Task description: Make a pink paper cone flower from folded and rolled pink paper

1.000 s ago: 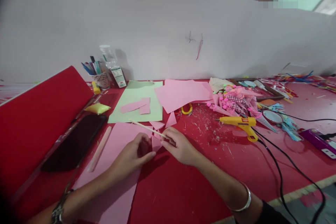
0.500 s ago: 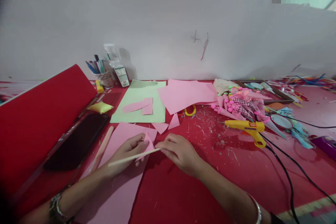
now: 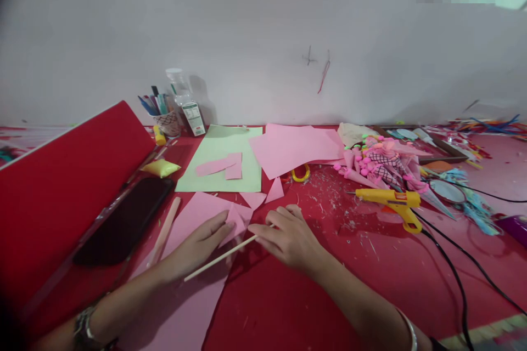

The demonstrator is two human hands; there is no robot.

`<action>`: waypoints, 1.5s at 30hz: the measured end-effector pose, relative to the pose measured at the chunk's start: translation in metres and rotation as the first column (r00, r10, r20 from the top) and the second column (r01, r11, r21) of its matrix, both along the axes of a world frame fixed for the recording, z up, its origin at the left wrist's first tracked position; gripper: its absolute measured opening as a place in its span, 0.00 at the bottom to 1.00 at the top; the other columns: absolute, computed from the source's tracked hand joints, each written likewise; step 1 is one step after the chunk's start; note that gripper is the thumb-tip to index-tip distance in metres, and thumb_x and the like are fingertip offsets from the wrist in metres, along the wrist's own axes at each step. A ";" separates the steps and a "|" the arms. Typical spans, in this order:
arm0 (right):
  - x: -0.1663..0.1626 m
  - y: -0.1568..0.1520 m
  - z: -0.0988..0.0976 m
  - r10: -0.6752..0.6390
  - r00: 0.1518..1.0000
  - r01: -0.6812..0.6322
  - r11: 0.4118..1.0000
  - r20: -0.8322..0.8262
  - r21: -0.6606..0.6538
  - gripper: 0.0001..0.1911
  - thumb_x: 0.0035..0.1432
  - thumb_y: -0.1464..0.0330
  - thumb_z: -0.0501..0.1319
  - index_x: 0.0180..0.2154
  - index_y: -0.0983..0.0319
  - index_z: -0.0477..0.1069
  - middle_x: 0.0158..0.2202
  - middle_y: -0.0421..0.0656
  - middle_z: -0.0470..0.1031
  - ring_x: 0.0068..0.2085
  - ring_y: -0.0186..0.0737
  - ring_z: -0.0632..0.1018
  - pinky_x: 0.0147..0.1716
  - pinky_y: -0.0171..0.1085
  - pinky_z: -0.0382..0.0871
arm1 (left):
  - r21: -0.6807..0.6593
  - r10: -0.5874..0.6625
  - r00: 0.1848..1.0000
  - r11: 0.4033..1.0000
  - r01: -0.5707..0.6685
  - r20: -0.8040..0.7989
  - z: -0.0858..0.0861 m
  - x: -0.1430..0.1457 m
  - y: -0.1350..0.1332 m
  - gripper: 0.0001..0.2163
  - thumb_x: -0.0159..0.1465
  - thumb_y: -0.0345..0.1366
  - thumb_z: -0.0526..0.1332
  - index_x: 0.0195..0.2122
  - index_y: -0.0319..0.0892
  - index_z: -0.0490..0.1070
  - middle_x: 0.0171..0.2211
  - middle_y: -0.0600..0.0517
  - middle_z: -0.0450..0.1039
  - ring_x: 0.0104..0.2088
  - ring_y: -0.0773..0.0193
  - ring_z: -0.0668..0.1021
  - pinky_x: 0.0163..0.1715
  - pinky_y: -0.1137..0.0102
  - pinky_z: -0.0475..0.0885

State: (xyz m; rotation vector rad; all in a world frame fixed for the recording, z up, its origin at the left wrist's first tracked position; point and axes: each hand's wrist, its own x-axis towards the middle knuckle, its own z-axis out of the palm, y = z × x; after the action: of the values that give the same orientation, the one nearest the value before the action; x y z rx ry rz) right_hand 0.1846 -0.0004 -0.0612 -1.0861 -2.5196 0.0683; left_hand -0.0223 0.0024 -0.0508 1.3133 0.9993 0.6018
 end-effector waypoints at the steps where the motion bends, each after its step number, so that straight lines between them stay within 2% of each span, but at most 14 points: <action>1: 0.001 0.000 0.000 0.005 1.000 -0.005 1.000 -0.012 0.013 0.15 0.60 0.63 0.48 0.45 0.55 0.67 0.28 0.40 0.67 0.31 0.35 0.64 0.36 0.38 0.51 | 0.047 0.030 0.999 0.998 -0.029 -0.027 0.001 0.000 -0.001 0.11 0.61 0.43 0.50 0.29 0.41 0.60 0.25 0.54 0.69 0.23 0.70 0.71 0.24 0.74 0.65; 2: 0.001 0.000 -0.001 0.006 1.000 -0.006 1.000 -0.019 0.022 0.15 0.60 0.62 0.48 0.46 0.54 0.67 0.28 0.40 0.67 0.31 0.35 0.65 0.36 0.38 0.50 | 0.063 0.017 0.999 0.998 -0.014 -0.041 0.003 0.000 -0.003 0.11 0.61 0.43 0.50 0.29 0.41 0.60 0.26 0.54 0.69 0.24 0.69 0.72 0.24 0.74 0.65; 6: 0.002 0.000 -0.001 -0.020 1.000 0.020 1.000 -0.003 0.015 0.15 0.59 0.62 0.49 0.46 0.55 0.67 0.27 0.39 0.68 0.30 0.35 0.64 0.35 0.38 0.50 | -0.076 -0.266 0.963 0.960 0.268 0.041 0.007 0.000 -0.007 0.13 0.64 0.43 0.44 0.32 0.40 0.60 0.27 0.51 0.72 0.21 0.69 0.72 0.22 0.73 0.65; 8: 0.002 0.000 -0.001 -0.034 0.999 0.034 0.999 0.015 0.034 0.15 0.60 0.63 0.49 0.46 0.55 0.67 0.26 0.40 0.68 0.30 0.35 0.64 0.35 0.38 0.50 | -0.071 -0.302 0.953 0.950 0.303 0.032 0.007 0.001 -0.008 0.14 0.64 0.43 0.44 0.31 0.39 0.60 0.26 0.50 0.72 0.20 0.70 0.71 0.21 0.74 0.63; 11: 0.000 0.000 0.000 -0.044 0.997 0.041 0.997 0.056 0.066 0.14 0.60 0.64 0.48 0.44 0.57 0.67 0.26 0.40 0.68 0.30 0.35 0.64 0.34 0.38 0.51 | -0.001 -0.273 0.958 0.962 0.274 -0.091 0.005 0.002 -0.006 0.15 0.64 0.44 0.44 0.28 0.39 0.60 0.22 0.54 0.68 0.17 0.72 0.67 0.18 0.76 0.60; 13: -0.003 -0.001 0.000 -0.022 0.996 0.017 0.998 0.085 0.069 0.14 0.61 0.65 0.47 0.43 0.60 0.68 0.27 0.42 0.69 0.30 0.36 0.65 0.34 0.37 0.52 | 0.106 -0.214 0.957 0.965 0.238 -0.196 0.001 0.004 -0.005 0.14 0.63 0.42 0.45 0.25 0.40 0.58 0.20 0.57 0.63 0.18 0.72 0.65 0.19 0.76 0.59; 15: -0.007 -0.003 0.000 0.025 0.993 -0.032 0.998 0.116 0.058 0.14 0.60 0.66 0.47 0.40 0.63 0.68 0.27 0.43 0.69 0.30 0.37 0.65 0.32 0.37 0.52 | 0.223 -0.154 0.948 0.950 0.220 -0.279 -0.003 0.005 -0.005 0.13 0.63 0.41 0.47 0.24 0.40 0.56 0.19 0.58 0.59 0.20 0.72 0.63 0.21 0.76 0.59; 17: -0.011 -0.005 -0.001 0.050 0.988 -0.056 0.998 0.147 0.041 0.12 0.60 0.67 0.48 0.35 0.64 0.68 0.27 0.43 0.69 0.29 0.36 0.66 0.31 0.37 0.52 | 0.279 -0.133 0.938 0.933 0.227 -0.320 -0.008 0.007 -0.006 0.12 0.62 0.39 0.48 0.23 0.41 0.54 0.20 0.58 0.59 0.22 0.71 0.62 0.21 0.76 0.58; 22: -0.016 -0.010 -0.005 0.045 0.985 -0.037 0.998 0.167 -0.052 0.16 0.56 0.57 0.51 0.29 0.63 0.66 0.25 0.41 0.70 0.27 0.36 0.67 0.29 0.36 0.51 | 0.238 -0.141 0.941 0.946 0.219 -0.308 -0.017 0.011 -0.012 0.07 0.63 0.37 0.47 0.28 0.42 0.53 0.18 0.58 0.63 0.19 0.71 0.67 0.18 0.77 0.58; 26: -0.014 -0.009 -0.009 0.038 0.993 -0.033 0.998 0.113 -0.048 0.19 0.61 0.60 0.45 0.25 0.62 0.66 0.23 0.39 0.71 0.25 0.33 0.68 0.27 0.35 0.49 | 0.179 -0.195 0.938 0.951 0.252 -0.285 -0.021 0.012 -0.014 0.05 0.63 0.37 0.47 0.35 0.42 0.53 0.16 0.58 0.66 0.17 0.69 0.71 0.18 0.77 0.61; 31: -0.010 -0.007 -0.010 0.056 0.997 -0.052 0.995 0.051 -0.083 0.22 0.62 0.60 0.42 0.26 0.61 0.68 0.23 0.38 0.72 0.26 0.32 0.69 0.26 0.35 0.48 | 0.176 -0.269 0.936 0.934 0.311 -0.226 -0.014 0.009 -0.012 0.05 0.64 0.36 0.45 0.36 0.41 0.56 0.25 0.52 0.71 0.23 0.69 0.73 0.23 0.76 0.65; 34: -0.008 -0.005 -0.008 0.052 0.998 -0.048 0.991 0.028 -0.124 0.21 0.62 0.60 0.43 0.28 0.61 0.69 0.24 0.38 0.73 0.27 0.32 0.70 0.27 0.34 0.50 | 0.212 -0.235 0.906 0.923 0.322 -0.353 -0.006 0.008 -0.009 0.08 0.64 0.37 0.46 0.34 0.40 0.60 0.25 0.53 0.70 0.22 0.69 0.71 0.21 0.76 0.63; 39: -0.007 -0.004 -0.008 0.016 1.000 -0.012 0.983 0.018 -0.182 0.19 0.62 0.61 0.44 0.31 0.61 0.70 0.27 0.39 0.74 0.29 0.33 0.71 0.28 0.33 0.53 | 0.384 -0.145 0.845 0.842 0.379 -0.515 -0.002 0.005 -0.006 0.16 0.65 0.40 0.42 0.31 0.39 0.65 0.27 0.51 0.71 0.27 0.65 0.71 0.26 0.73 0.62; 45: -0.008 -0.006 -0.008 0.022 0.999 -0.010 0.974 0.048 -0.225 0.15 0.60 0.62 0.48 0.29 0.62 0.68 0.26 0.40 0.72 0.28 0.34 0.71 0.27 0.32 0.56 | 0.364 -0.129 0.706 0.785 0.502 -0.696 -0.010 0.004 -0.006 0.19 0.65 0.40 0.39 0.29 0.39 0.66 0.22 0.50 0.69 0.22 0.63 0.70 0.22 0.73 0.59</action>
State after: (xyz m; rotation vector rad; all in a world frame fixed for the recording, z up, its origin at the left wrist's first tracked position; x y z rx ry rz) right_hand 0.1767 -0.0067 -0.0695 -1.1659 -2.6142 0.3430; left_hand -0.0179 -0.0033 -0.0612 2.2540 1.1313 0.1160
